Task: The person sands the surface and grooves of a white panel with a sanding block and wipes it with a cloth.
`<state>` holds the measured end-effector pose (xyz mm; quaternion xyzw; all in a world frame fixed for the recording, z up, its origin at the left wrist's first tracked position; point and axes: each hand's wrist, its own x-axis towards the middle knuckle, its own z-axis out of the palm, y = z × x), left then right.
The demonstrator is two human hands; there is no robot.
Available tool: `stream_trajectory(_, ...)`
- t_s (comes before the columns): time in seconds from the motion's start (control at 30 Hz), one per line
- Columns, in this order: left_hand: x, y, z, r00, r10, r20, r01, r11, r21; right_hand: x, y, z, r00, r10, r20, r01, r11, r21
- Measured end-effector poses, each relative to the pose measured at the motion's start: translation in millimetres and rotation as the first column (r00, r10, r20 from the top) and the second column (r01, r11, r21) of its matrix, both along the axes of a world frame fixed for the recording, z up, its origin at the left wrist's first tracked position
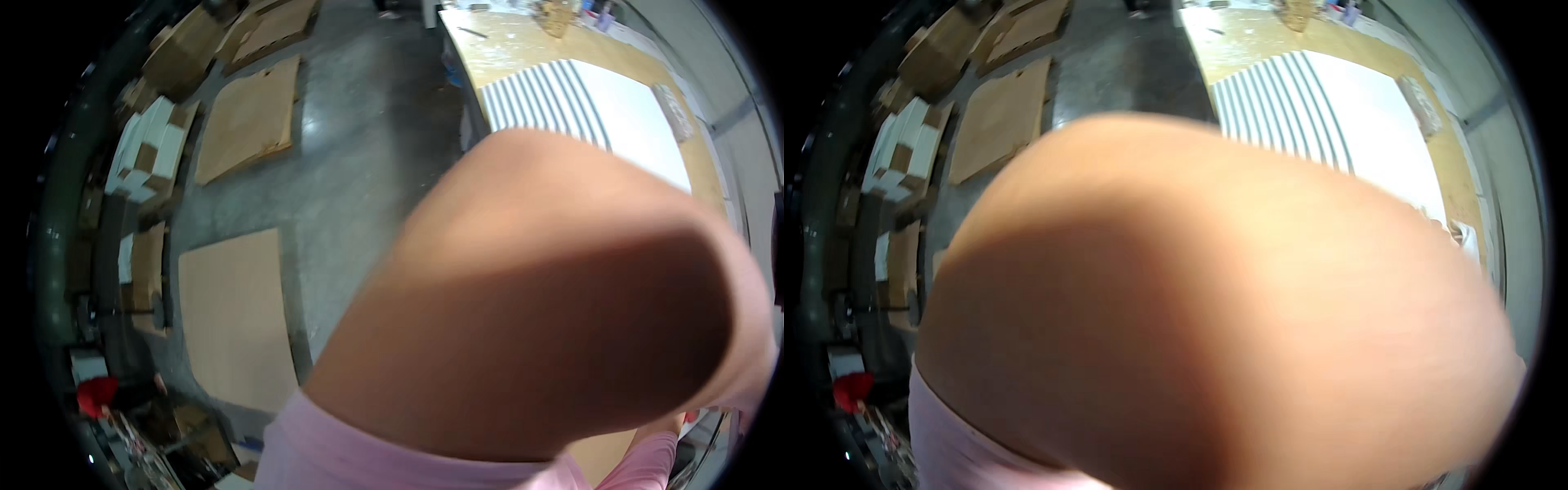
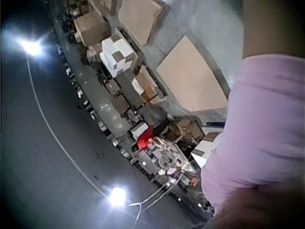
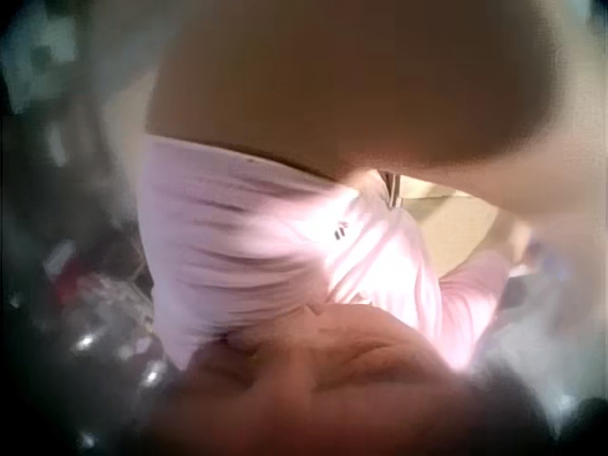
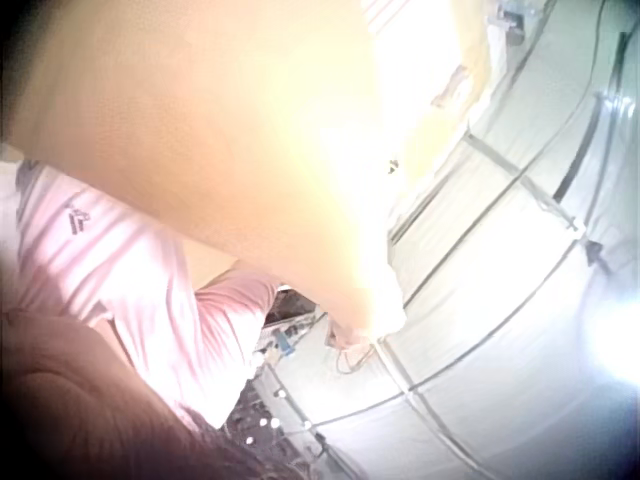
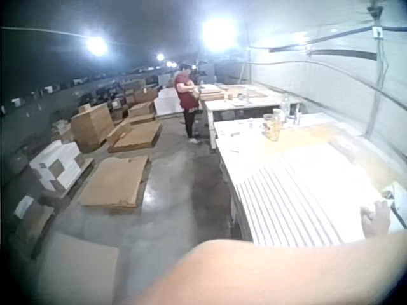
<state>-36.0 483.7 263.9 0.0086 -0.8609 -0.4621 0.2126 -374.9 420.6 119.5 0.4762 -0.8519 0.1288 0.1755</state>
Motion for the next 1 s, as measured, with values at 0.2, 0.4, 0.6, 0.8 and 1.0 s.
stream_trajectory(0.2, -62, -34, -1, 0.983, 0.093, -0.159, -0.057, 0.974, 0.217, 9, 10, -14, 0.997, 0.06, -0.055, -0.062, 0.998, -0.032)
stream_trajectory(0.4, 42, -64, -192, 0.497, 0.859, -0.125, -0.864, 0.503, 0.02, 29, 15, 8, 0.997, 0.072, 0.001, -0.071, 0.993, -0.098)
stream_trajectory(0.6, 56, -96, -260, 0.499, 0.863, -0.075, -0.859, 0.481, -0.175, 23, 15, 8, 0.999, 0.027, 0.028, -0.023, 0.994, -0.111)
stream_trajectory(0.8, 94, -279, -283, 0.44, 0.883, -0.164, -0.886, 0.398, -0.238, 27, 6, 9, 0.998, 0.048, 0.05, -0.041, 0.989, -0.142)
stream_trajectory(1.0, 103, -444, -266, 0.326, 0.924, -0.2, -0.933, 0.28, -0.227, 26, 13, 12, 0.998, 0.004, 0.06, 0.005, 0.99, -0.138)
